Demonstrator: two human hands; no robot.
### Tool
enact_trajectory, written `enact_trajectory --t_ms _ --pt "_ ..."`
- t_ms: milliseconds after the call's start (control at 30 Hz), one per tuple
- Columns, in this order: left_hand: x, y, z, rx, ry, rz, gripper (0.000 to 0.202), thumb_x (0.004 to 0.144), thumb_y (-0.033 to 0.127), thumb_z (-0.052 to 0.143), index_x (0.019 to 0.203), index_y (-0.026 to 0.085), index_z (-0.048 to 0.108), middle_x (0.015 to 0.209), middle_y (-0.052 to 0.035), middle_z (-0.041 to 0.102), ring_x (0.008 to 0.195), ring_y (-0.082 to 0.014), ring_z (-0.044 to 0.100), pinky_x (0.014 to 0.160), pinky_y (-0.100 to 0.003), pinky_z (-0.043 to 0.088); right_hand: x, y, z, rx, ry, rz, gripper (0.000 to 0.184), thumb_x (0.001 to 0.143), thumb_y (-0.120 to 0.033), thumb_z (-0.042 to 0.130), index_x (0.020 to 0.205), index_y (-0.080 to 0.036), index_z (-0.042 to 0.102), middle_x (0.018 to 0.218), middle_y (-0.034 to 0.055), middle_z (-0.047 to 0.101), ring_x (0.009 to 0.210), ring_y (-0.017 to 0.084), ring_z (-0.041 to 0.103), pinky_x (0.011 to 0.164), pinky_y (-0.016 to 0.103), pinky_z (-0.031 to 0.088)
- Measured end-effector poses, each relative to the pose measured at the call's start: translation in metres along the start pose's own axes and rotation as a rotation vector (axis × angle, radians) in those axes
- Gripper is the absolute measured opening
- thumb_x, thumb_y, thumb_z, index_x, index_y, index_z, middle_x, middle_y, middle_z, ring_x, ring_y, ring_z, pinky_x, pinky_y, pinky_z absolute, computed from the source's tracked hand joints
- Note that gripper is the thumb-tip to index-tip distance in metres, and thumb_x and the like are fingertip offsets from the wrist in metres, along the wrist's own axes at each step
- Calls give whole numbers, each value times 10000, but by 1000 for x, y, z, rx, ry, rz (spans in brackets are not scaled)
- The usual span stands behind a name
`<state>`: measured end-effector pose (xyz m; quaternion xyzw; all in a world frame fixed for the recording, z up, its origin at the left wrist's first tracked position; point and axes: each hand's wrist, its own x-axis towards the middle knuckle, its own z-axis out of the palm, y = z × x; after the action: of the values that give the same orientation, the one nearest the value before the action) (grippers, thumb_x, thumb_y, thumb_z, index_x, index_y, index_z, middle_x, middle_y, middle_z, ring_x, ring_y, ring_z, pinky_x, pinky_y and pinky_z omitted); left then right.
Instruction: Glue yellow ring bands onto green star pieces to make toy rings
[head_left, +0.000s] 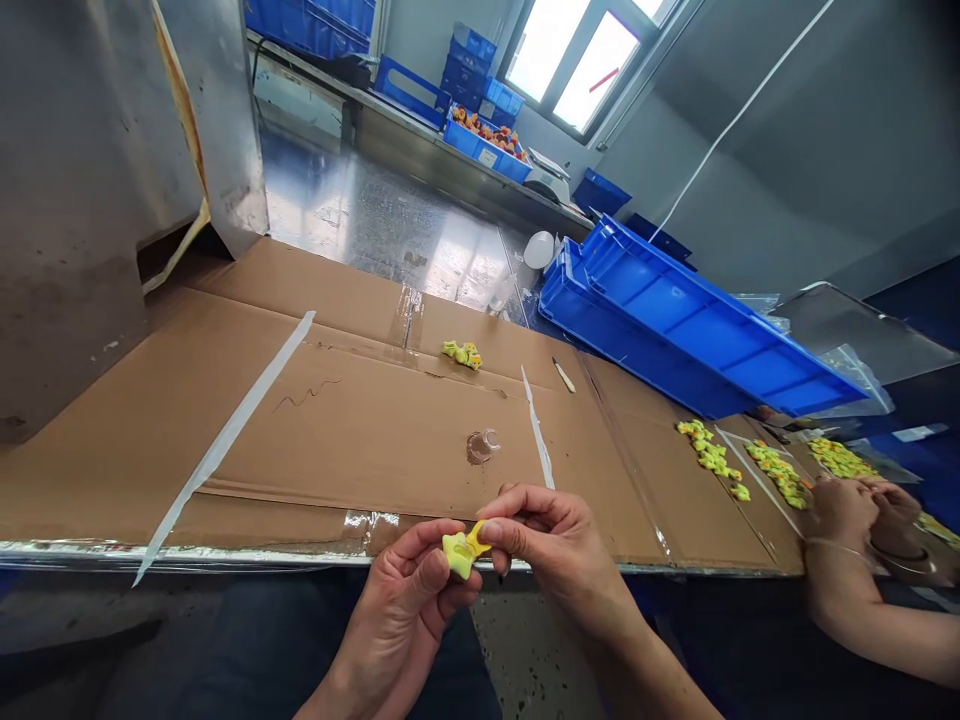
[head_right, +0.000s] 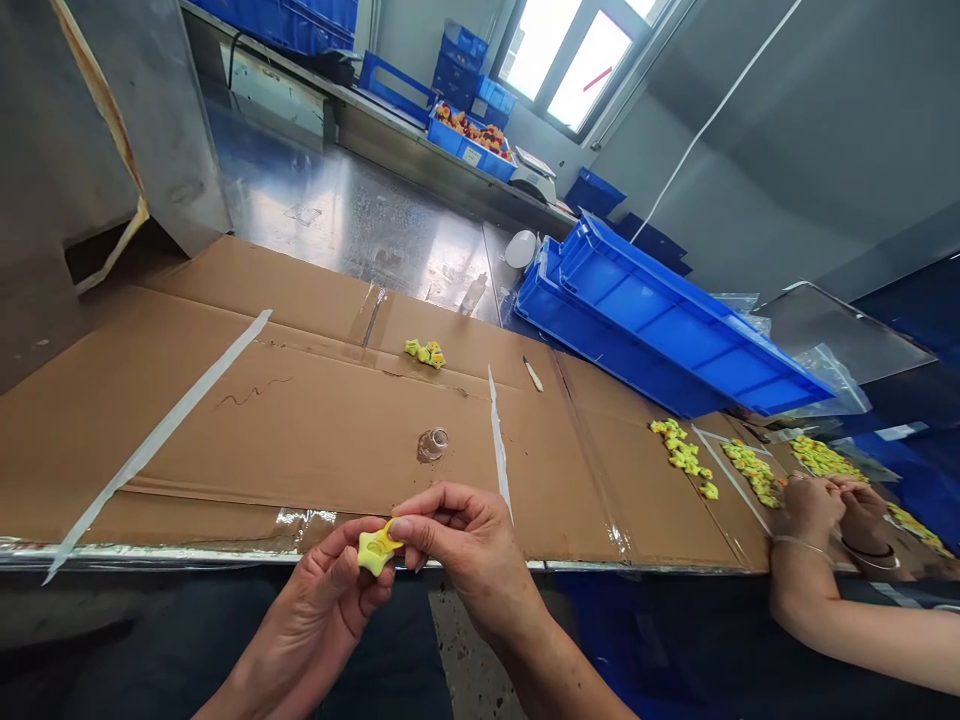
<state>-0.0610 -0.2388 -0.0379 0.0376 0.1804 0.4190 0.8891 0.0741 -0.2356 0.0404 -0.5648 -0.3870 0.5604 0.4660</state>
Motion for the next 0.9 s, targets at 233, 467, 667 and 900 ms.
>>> enact_trajectory --t_ms 233,467,667,900 --pt "0 0 0 -4 10 10 264 646 245 814 881 155 734 760 -41 737 648 -115 674 644 -188 555 1 1 -2 -15 -10 -10 117 680 -236 812 711 -150 738 580 7 644 492 74 559 493 148 460" --pt "1 -2 -1 -6 0 21 265 667 232 802 907 151 724 763 -40 739 657 -114 672 662 -194 556 0 -2 -1 -34 -31 -10 104 705 -216 796 732 -137 735 570 6 649 510 76 584 518 139 484" --pt "1 -1 -2 -10 1 22 258 668 232 801 901 156 719 760 -45 738 667 -122 674 662 -197 553 0 -4 1 -64 -39 -23 99 707 -201 797 732 -130 734 582 7 652 515 72 586 509 129 483" --pt "1 -3 -3 -19 1 22 259 665 227 801 900 157 719 745 -37 737 663 -121 675 656 -196 558 0 -6 -1 -88 -52 -41 94 703 -194 803 723 -131 736 608 5 655 524 71 590 513 126 484"
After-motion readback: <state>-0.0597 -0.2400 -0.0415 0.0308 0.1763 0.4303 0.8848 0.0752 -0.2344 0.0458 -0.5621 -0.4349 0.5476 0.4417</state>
